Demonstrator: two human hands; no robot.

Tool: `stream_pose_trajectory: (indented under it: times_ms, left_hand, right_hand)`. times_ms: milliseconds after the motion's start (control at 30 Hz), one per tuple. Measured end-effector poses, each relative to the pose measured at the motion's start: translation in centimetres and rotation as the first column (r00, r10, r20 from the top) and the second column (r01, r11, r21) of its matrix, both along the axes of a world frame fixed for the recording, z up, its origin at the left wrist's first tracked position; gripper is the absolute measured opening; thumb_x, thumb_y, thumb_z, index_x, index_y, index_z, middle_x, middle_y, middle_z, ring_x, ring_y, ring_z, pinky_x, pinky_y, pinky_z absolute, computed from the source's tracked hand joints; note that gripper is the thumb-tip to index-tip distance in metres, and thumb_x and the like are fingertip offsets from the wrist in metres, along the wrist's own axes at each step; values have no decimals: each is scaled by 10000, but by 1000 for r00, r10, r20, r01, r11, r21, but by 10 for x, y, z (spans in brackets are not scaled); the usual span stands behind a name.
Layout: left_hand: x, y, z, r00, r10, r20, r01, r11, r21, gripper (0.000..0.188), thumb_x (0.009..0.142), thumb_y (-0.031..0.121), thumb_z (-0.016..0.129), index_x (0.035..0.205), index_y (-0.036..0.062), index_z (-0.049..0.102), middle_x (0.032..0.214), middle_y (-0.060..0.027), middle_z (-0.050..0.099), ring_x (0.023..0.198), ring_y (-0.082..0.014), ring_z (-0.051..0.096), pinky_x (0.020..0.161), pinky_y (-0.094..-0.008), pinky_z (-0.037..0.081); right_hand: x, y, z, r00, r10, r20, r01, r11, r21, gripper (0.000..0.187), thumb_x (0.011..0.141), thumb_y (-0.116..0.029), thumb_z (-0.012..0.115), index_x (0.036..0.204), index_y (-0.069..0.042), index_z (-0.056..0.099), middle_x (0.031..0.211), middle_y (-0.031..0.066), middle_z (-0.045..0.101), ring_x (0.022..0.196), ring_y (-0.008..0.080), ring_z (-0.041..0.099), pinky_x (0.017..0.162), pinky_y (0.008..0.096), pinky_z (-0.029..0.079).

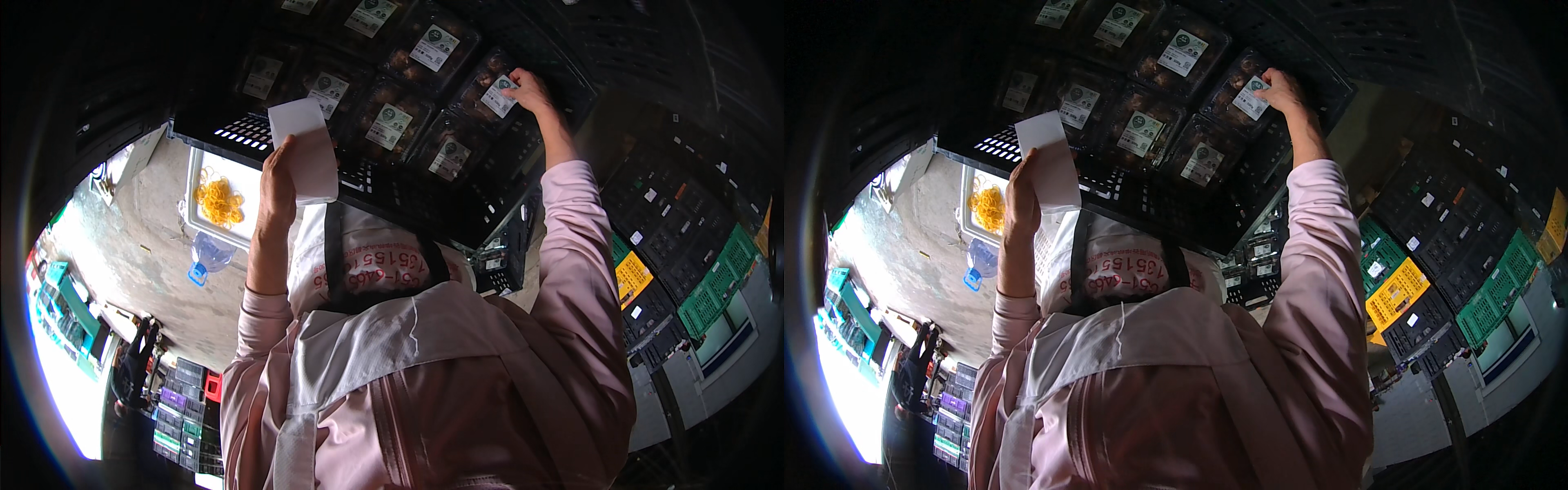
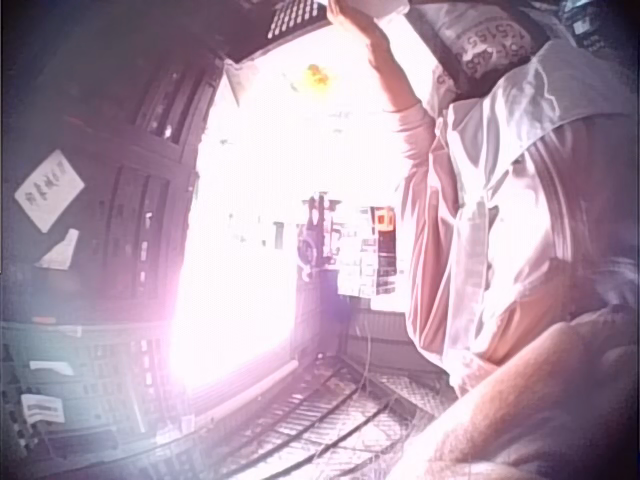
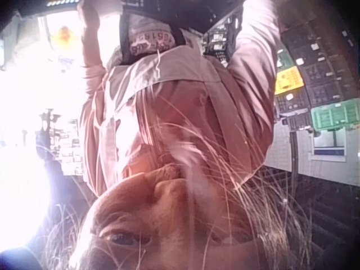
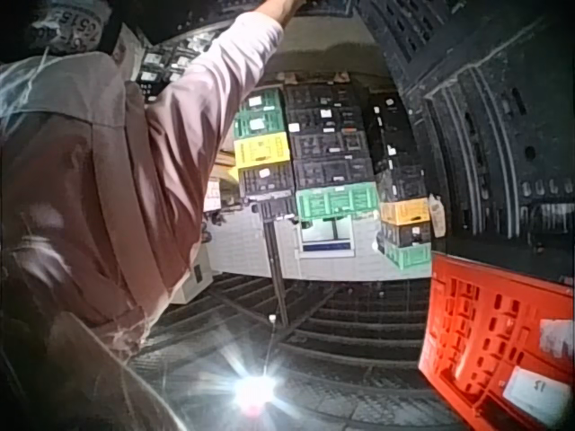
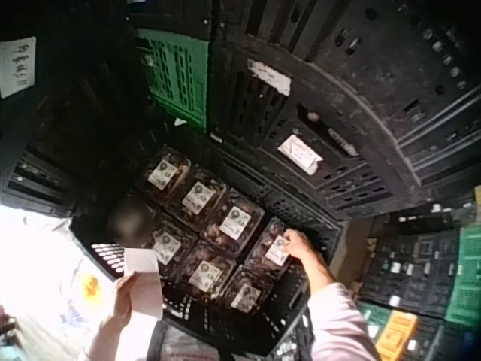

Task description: The person labels multiple plastic containers filled with food by hand. They take labels from a sheet and carefully place them on the lids of the containers, which are stored in a crate.

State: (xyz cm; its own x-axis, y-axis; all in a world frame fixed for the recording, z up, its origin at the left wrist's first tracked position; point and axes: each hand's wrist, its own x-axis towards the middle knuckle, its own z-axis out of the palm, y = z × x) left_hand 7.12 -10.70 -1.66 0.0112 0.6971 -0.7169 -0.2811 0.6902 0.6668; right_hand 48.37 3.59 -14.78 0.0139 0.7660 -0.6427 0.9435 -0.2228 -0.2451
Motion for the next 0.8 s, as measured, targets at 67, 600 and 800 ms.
stream_pose_trajectory:
  times_ms: [67, 600, 800]
  left_hand:
    - [-3, -1, -4, 1000, -7, -15, 7, 1000, -12, 416, 894, 296, 337, 1071, -45, 495, 935, -152, 601, 769, -208, 605, 725, -285, 476]
    - [156, 37, -53, -241, -222, -945, 967, 26, -253, 688, 735, 96, 535, 1325, 182, 192, 1066, -189, 467, 689, -211, 590, 549, -293, 484]
    - [221, 61, -94, -229, -524, -821, 964, -8, -264, 802, 740, 95, 571, 1349, 263, 78, 982, -150, 533, 866, -232, 563, 693, -324, 465]
  right_hand:
    - [-2, -1, 2, 1000, -1, 0, 1, 1000, -6, 366, 663, -210, 694, 966, -67, 546, 991, 103, 577, 926, 257, 545, 785, 330, 433]
    - [-8, -6, 1, 999, -24, 26, 22, 996, 89, 367, 625, -200, 713, 918, -64, 538, 930, 105, 588, 869, 245, 561, 752, 315, 435]
    - [-17, -8, 16, 998, -42, 46, 40, 998, 45, 357, 655, -192, 689, 949, -69, 530, 982, 110, 570, 929, 265, 538, 788, 337, 424]
